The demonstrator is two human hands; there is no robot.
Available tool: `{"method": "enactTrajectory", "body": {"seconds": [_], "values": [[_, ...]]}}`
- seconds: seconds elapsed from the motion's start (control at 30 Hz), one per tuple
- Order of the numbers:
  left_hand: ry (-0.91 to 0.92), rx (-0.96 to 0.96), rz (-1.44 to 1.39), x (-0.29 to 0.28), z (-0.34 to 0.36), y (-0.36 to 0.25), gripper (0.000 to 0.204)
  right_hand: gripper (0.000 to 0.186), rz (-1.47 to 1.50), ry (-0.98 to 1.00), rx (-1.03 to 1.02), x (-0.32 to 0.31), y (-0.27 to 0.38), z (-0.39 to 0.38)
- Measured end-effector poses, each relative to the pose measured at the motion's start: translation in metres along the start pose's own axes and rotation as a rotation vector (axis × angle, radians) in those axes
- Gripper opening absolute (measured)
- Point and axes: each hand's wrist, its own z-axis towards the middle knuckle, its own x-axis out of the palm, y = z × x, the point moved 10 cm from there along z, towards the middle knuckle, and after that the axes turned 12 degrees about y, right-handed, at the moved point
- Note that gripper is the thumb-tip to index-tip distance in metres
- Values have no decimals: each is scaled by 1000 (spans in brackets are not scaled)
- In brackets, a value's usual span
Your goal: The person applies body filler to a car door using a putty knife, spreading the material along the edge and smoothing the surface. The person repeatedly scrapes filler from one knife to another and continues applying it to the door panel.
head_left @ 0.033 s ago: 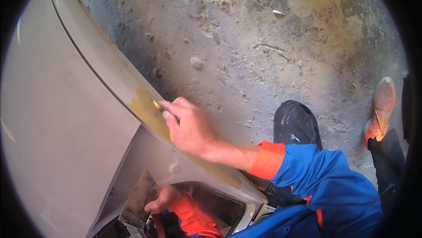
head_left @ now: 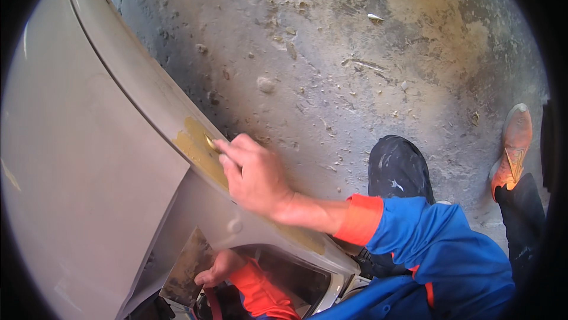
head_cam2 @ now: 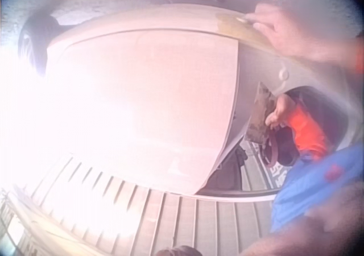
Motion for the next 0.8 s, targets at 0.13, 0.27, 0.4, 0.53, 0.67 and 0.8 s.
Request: {"method": "enactTrajectory", "body": {"seconds": [0.13,0.27,0.4,0.53,0.67,0.8], "values": [[11,23,93,3,1,7,45,33,-92,-16,-119,3,25,-30],[-58,107,79,1,2,7,48,32,19,6,-51,-18,15,-36],[-79,183,153,-2,1,-6,50,30,87,3,29,-38,-7,-21],[-35,95,-346,1,4,2,47,29,151,8,53,-50,-11,-13],[317,-230,-803,10,1,14,36,28,274,144,187,-61,4,-23],[1287,-431,-1193,21,-66,-47,40,31,539,383,44,-42,68,-45]]}}
